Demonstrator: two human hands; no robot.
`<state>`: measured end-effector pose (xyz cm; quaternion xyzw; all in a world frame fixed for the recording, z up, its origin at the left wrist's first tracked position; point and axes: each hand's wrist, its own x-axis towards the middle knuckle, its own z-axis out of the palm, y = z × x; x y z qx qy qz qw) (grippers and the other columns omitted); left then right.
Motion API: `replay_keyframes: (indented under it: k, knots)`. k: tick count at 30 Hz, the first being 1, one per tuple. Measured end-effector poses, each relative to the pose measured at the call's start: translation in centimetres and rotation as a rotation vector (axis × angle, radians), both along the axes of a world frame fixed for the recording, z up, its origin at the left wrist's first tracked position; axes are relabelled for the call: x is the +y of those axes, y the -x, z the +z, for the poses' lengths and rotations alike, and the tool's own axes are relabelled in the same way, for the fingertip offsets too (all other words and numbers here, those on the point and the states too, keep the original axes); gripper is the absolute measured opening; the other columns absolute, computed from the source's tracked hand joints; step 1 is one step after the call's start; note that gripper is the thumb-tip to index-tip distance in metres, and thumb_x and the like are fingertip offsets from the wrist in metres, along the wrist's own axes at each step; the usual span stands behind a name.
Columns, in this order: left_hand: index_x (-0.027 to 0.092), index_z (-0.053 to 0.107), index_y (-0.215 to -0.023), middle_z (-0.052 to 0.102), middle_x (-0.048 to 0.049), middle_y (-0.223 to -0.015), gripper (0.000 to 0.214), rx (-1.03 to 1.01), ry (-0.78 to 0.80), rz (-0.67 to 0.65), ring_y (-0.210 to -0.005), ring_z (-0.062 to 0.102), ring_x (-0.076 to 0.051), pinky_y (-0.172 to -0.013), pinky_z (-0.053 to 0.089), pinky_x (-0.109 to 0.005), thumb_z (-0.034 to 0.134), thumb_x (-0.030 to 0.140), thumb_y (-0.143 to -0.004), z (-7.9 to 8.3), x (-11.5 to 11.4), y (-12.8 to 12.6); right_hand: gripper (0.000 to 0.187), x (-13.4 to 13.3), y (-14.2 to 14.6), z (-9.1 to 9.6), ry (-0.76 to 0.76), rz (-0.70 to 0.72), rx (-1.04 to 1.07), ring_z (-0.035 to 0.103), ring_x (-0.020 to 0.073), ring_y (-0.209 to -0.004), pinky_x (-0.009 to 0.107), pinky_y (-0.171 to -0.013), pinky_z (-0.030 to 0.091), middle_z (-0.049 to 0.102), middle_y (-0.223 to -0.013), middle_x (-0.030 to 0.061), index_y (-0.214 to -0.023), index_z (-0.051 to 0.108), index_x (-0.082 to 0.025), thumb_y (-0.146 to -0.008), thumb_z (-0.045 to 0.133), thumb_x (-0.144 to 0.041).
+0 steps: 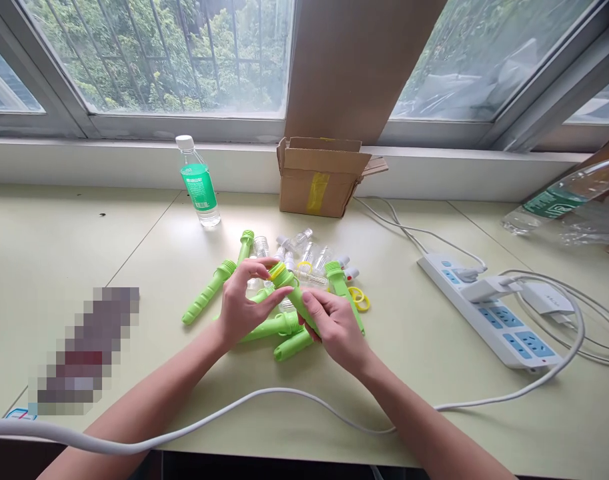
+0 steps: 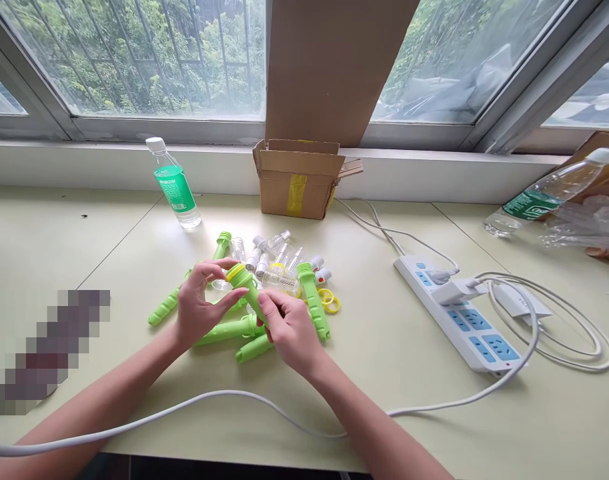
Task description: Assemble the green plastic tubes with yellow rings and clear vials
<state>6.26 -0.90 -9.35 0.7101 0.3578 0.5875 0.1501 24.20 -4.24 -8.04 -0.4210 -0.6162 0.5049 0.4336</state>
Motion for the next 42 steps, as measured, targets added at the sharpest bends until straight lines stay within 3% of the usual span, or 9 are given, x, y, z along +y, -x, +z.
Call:
replay_keyframes:
  k: [5,10,15,19,22,25,30,38,42]
  knots:
    - [0.019,0.05,-0.094,0.067,-0.01,-0.107,0.033,-0.005,0.013,-0.055,-0.095,0.067,-0.019,-0.076,0.06,-0.034,0.076,0.022,-0.075,0.46,0.02,-0.03,0.037,0.24,-0.12,0.19,0.201,0.079,0.2,0.039,0.0057,-0.037,0.02,-0.034,0.026,0.055,-0.059,-0.0009,-0.072,0.053,-0.017,-0.095,0.047,-0.045]
    - [0.019,0.05,-0.092,0.068,-0.0094,-0.107,0.031,-0.004,0.006,-0.006,-0.094,0.068,-0.019,-0.075,0.06,-0.035,0.076,0.022,-0.076,0.25,-0.22,-0.23,0.03,0.42,-0.44,0.29,0.234,0.063,0.178,0.04,0.0071,-0.036,0.019,-0.033,0.028,0.06,-0.061,-0.0029,-0.107,0.053,-0.02,-0.09,0.058,-0.044]
    - [0.019,0.05,-0.089,0.069,-0.0096,-0.105,0.032,0.023,-0.054,0.027,-0.095,0.068,-0.021,-0.079,0.058,-0.039,0.078,0.021,-0.074,0.31,-0.23,-0.18,0.02,0.16,-0.38,0.5,-0.047,-0.016,-0.094,0.058,0.0138,-0.063,0.026,-0.057,0.046,0.065,-0.079,0.0013,-0.1,0.057,-0.021,-0.087,0.063,-0.035]
    - [0.019,0.05,-0.086,0.069,-0.0097,-0.106,0.03,0.035,-0.076,0.034,-0.097,0.068,-0.021,-0.082,0.057,-0.04,0.078,0.02,-0.074,0.37,-0.12,-0.15,0.02,0.1,-0.3,0.62,-0.285,-0.1,-0.314,0.062,0.0198,-0.082,0.032,-0.075,0.048,0.068,-0.096,0.0065,-0.107,0.061,-0.019,-0.09,0.057,-0.028]
    - [0.019,0.052,-0.087,0.069,-0.0087,-0.106,0.03,0.039,-0.069,0.047,-0.095,0.068,-0.02,-0.081,0.058,-0.04,0.078,0.023,-0.073,0.29,-0.08,-0.17,0.023,0.11,-0.29,0.51,-0.325,-0.105,-0.319,0.062,0.0203,-0.087,0.032,-0.078,0.047,0.068,-0.099,0.0069,-0.113,0.06,-0.019,-0.092,0.055,-0.027]
    - [0.019,0.052,-0.088,0.069,-0.0089,-0.106,0.031,0.037,-0.037,0.036,-0.094,0.068,-0.02,-0.08,0.059,-0.04,0.079,0.025,-0.073,0.32,-0.07,-0.14,0.023,0.09,-0.3,0.35,-0.223,-0.058,-0.252,0.058,0.0166,-0.074,0.029,-0.068,0.046,0.065,-0.086,0.0041,-0.111,0.062,-0.02,-0.093,0.054,-0.031]
    - [0.018,0.052,-0.09,0.068,-0.0106,-0.107,0.03,0.032,0.035,-0.048,-0.096,0.068,-0.02,-0.078,0.061,-0.037,0.077,0.026,-0.074,0.65,0.05,0.08,0.027,0.13,-0.21,0.31,0.128,0.048,0.025,0.039,0.0084,-0.046,0.022,-0.042,0.031,0.05,-0.062,-0.0035,-0.104,0.061,-0.019,-0.093,0.054,-0.043]
    - [0.018,0.051,-0.094,0.067,-0.0112,-0.108,0.04,0.033,0.039,-0.109,-0.102,0.067,-0.022,-0.082,0.061,-0.038,0.081,0.028,-0.069,0.85,0.27,0.25,0.028,0.53,-0.5,0.54,0.366,0.168,0.306,0.038,0.0036,-0.037,0.018,-0.035,0.023,0.054,-0.061,-0.003,-0.083,0.056,-0.016,-0.091,0.056,-0.043]
    - [0.018,0.051,-0.092,0.067,-0.0109,-0.108,0.034,0.014,0.042,-0.121,-0.102,0.067,-0.022,-0.083,0.061,-0.039,0.078,0.025,-0.073,0.88,0.18,0.13,0.028,0.66,-0.66,0.47,0.414,0.195,0.325,0.037,0.0035,-0.033,0.017,-0.033,0.021,0.058,-0.06,-0.0014,-0.087,0.056,-0.016,-0.09,0.056,-0.044]
